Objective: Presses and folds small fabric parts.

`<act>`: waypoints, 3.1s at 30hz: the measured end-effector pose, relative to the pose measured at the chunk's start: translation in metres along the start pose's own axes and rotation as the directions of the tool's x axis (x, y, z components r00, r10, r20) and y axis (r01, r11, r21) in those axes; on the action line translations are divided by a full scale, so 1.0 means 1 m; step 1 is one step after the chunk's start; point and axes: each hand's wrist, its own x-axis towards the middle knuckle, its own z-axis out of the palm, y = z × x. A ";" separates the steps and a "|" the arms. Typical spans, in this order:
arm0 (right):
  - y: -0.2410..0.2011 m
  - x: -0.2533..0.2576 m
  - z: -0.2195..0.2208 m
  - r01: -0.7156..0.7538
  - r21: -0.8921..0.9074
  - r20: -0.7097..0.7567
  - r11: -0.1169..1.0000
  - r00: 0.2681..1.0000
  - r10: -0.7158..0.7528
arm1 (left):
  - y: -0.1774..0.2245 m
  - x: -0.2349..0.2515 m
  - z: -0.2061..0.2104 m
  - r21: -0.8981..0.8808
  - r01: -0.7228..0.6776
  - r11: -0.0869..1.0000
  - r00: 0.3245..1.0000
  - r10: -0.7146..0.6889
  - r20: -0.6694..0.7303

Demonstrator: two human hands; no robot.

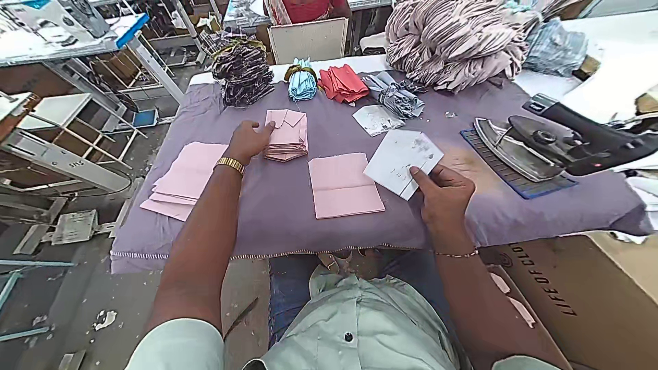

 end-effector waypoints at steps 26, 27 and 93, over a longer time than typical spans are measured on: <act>0.009 -0.009 -0.004 0.245 -0.095 0.010 0.965 0.969 -0.245 | 0.005 0.041 0.005 -0.692 0.129 0.710 0.986 -0.015 0.168; 0.009 -0.009 -0.004 0.244 -0.097 0.010 0.965 0.970 -0.244 | -0.003 0.045 0.007 -0.657 0.155 0.737 0.979 -0.027 0.200; 0.008 -0.010 -0.003 0.268 -0.115 -0.014 0.957 0.963 -0.271 | 0.031 0.027 -0.014 -0.573 0.115 0.812 0.983 -0.008 0.186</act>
